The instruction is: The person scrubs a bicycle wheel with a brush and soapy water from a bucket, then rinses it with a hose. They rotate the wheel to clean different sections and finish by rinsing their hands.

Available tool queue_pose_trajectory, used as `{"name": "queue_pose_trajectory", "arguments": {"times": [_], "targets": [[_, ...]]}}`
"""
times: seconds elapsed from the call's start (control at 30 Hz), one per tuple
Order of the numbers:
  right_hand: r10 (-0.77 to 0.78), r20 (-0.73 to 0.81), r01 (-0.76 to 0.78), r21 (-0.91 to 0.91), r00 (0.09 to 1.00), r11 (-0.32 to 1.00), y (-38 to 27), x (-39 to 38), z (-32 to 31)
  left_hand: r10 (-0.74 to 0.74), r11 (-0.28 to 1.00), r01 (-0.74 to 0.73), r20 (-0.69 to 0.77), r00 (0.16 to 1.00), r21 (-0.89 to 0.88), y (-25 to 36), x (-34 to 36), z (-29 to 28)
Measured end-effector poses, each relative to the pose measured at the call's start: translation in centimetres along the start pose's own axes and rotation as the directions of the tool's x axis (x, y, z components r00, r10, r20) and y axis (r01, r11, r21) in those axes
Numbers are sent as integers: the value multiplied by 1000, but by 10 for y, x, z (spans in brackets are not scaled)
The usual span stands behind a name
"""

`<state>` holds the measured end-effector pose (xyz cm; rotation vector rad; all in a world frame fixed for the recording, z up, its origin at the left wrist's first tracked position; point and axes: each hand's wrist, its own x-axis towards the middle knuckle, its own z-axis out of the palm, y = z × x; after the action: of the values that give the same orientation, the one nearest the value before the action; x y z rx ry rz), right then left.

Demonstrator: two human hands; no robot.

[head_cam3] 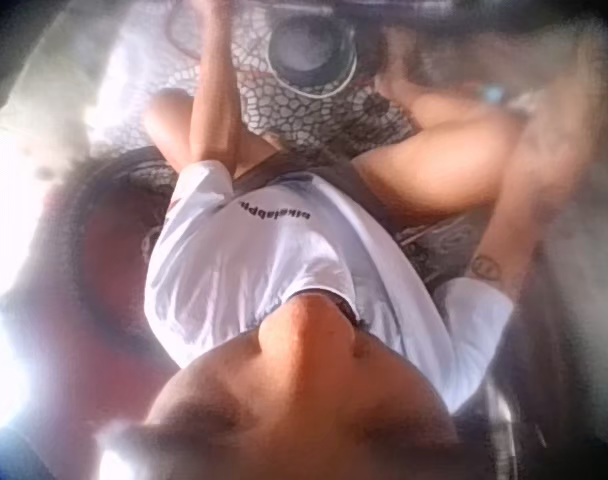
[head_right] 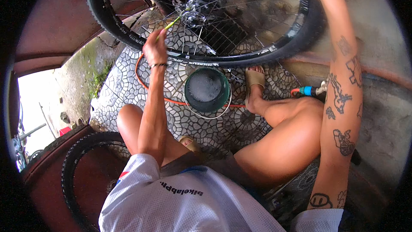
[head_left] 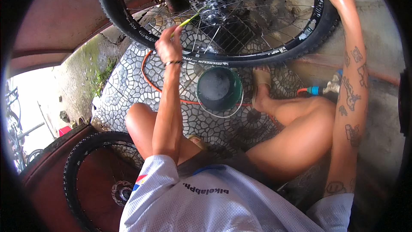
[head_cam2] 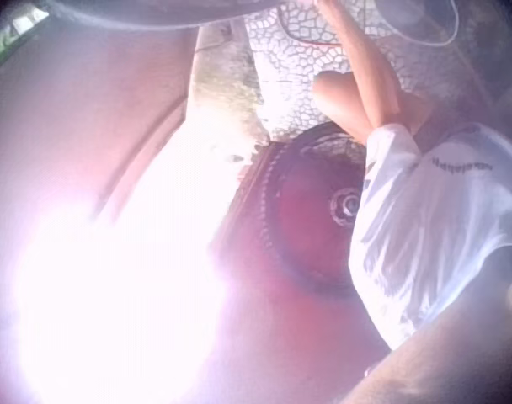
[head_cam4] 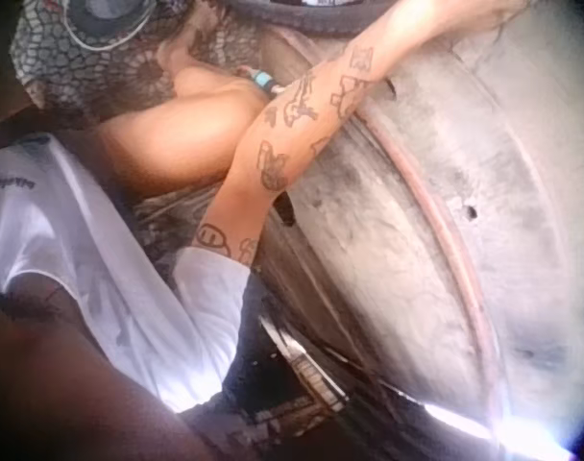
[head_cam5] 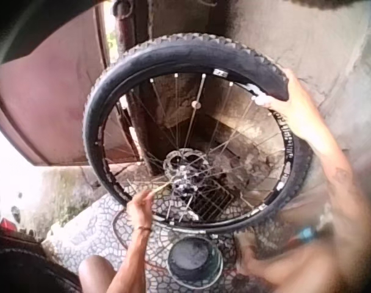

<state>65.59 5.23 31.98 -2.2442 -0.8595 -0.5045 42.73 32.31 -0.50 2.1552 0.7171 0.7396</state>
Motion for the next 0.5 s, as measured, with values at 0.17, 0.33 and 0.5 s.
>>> {"name": "queue_pose_trajectory", "arguments": {"times": [0.17,0.33,0.5], "targets": [[-15,-5,16,176,1000,984,3,-2,2,-167,984,174,-147,975,39,12,-5,-95],[21,25,-25,203,999,979,13,1,-1,475,842,-466,35,879,273,52,57,-74],[-404,104,340,376,909,862,27,9,-1,574,784,-541,-26,818,304,65,81,-35]]}}
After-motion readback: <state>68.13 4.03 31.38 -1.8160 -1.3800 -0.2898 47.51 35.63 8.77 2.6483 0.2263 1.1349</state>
